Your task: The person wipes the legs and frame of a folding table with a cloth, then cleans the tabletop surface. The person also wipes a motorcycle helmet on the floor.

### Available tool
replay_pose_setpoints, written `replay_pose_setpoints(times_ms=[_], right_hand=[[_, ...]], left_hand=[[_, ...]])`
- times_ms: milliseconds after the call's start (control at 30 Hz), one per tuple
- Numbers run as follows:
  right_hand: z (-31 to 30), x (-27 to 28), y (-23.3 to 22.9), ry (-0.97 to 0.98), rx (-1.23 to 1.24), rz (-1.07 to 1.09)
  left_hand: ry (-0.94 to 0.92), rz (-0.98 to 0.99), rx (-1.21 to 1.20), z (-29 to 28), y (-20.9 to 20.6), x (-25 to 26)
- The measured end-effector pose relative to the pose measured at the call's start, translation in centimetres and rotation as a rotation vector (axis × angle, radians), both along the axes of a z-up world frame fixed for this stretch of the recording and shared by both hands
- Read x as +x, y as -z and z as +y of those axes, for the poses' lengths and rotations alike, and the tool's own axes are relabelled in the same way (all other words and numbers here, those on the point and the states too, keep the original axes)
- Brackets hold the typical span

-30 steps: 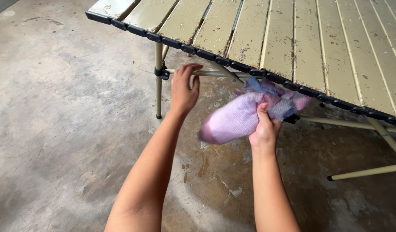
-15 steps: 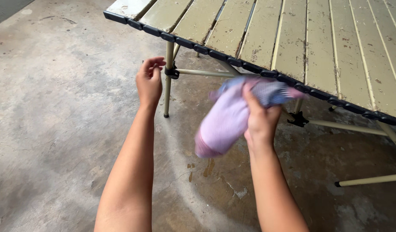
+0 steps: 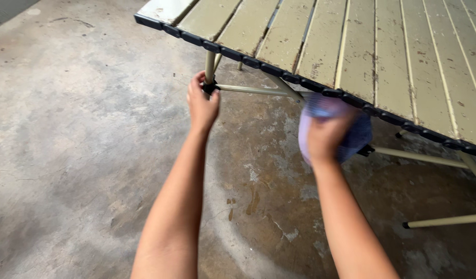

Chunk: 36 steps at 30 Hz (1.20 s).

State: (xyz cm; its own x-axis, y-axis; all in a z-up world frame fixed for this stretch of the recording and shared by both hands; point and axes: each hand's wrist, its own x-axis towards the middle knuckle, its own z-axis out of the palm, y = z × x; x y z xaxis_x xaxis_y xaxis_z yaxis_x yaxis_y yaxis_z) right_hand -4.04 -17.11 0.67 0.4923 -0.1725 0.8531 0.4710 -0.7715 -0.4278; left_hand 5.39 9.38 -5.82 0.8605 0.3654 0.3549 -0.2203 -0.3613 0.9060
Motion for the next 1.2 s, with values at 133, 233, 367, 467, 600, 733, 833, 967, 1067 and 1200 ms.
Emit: replay_pose_setpoints(times_ms=[133, 233, 367, 467, 600, 733, 833, 967, 1067, 1200], right_hand=[[3.1, 3.9, 2.0, 0.034, -0.187, 0.149], [6.1, 6.9, 1.1, 0.030, -0.198, 0.160], [12.2, 10.8, -1.9, 0.035, -0.281, 0.142], [14.8, 10.3, -3.0, 0.007, -0.271, 0.090], [15.2, 8.8, -3.5, 0.052, -0.284, 0.470], [13.9, 7.6, -4.2, -0.289, 0.121, 0.748], [12.2, 5.0, -3.3, -0.426, 0.108, 0.309], [12.6, -1.0, 1.1, -0.198, 0.080, 0.014], [15.1, -4.3, 4.5, -0.146, 0.145, 0.174], [19.3, -2.4, 5.8, -0.859, 1.040, 0.508]], left_hand=[[-0.095, -0.097, 0.057, -0.1, 1.3, 0.3], [-0.094, -0.138, 0.047, 0.6, 2.2, 0.0], [-0.107, -0.156, -0.002, 1.5, 1.2, 0.2], [-0.099, -0.222, -0.008, 1.8, 0.3, -0.4], [-0.147, -0.424, 0.095, -1.2, 0.2, -3.2], [0.203, -0.439, -0.082, -5.0, -1.4, -5.4], [0.368, -0.196, -0.219, -4.8, -2.7, -5.9], [0.566, -0.001, 0.003, -0.9, -2.9, -7.1], [0.535, -0.106, 0.189, 2.1, -2.5, -8.3], [0.515, -0.099, 0.238, 5.7, -2.5, -8.9]])
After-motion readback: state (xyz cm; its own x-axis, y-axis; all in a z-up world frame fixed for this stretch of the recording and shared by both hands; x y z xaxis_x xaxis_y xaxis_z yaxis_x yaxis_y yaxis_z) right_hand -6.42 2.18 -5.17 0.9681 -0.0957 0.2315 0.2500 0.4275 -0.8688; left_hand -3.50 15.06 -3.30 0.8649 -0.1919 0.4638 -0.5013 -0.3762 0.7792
